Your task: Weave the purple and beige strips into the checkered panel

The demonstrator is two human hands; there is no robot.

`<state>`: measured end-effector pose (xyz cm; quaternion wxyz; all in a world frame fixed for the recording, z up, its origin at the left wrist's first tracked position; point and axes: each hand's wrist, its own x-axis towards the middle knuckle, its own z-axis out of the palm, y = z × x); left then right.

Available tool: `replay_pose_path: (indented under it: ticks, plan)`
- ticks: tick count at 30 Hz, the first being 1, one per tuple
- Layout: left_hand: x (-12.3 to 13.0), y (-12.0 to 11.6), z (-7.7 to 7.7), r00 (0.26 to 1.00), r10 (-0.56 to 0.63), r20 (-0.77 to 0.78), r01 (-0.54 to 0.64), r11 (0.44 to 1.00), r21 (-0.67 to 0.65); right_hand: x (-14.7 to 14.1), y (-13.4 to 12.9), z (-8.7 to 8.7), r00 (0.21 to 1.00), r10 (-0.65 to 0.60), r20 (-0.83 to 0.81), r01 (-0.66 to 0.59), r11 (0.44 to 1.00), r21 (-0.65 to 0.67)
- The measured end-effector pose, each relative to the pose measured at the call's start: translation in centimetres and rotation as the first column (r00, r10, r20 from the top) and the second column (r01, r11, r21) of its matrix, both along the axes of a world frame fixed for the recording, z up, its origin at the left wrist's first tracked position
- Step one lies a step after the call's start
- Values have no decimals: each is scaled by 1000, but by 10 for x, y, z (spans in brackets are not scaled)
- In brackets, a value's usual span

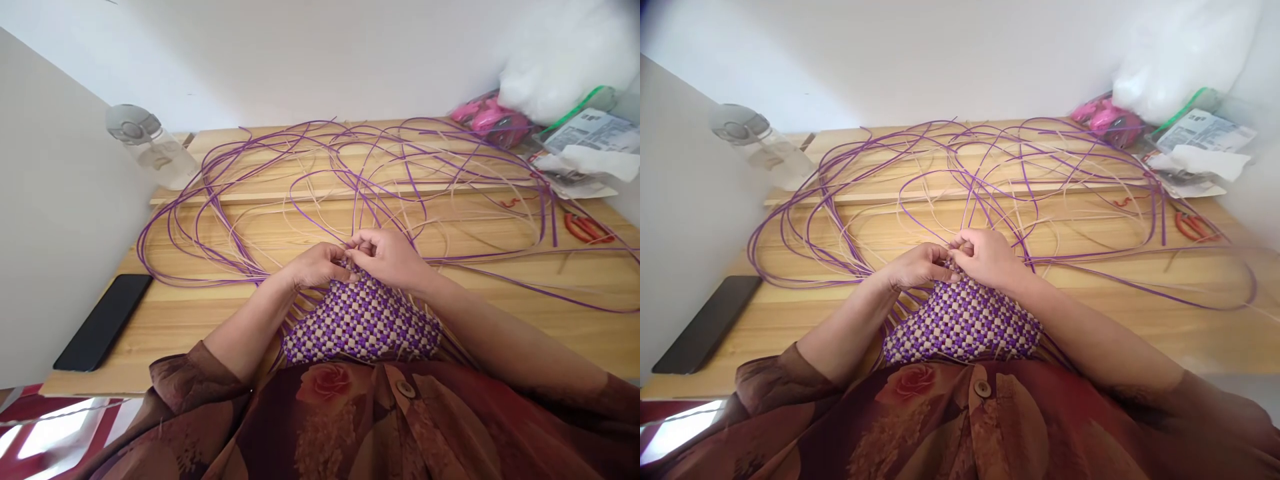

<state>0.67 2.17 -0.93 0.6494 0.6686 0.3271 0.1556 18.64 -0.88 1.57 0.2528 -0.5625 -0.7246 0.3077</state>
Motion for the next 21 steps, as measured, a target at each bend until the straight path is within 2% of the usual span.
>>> replay_pose_path:
  ticks: [2,3,5,7,10,14,18,21]
  plan:
    - [0,-1,1,999,31,44,-27,997,-76,3,1,-1,984,-61,-169,50,996,-70]
    - [1,-2,2,996,50,68,-43,993,-109,6,2,-2,956,-130,-264,96,986,-140]
    - [1,-2,2,991,92,99,-79,988,-131,12,4,-5,873,-297,-388,174,931,-321]
    - [2,-2,1,989,104,103,-93,990,-108,18,7,-9,824,-408,-392,212,865,-456]
    - [4,-2,-2,993,44,105,-39,998,-49,19,10,-16,853,-402,-334,197,839,-507]
    - [5,-2,-4,998,1,70,-2,1000,17,10,15,-22,890,-349,-294,209,884,-418]
    - [1,-1,-2,1000,11,20,-12,999,31,10,16,-21,914,-268,-304,209,954,-214]
    - [1,-4,0,1000,17,26,-16,999,-41,17,12,-21,935,-228,-273,227,973,-34]
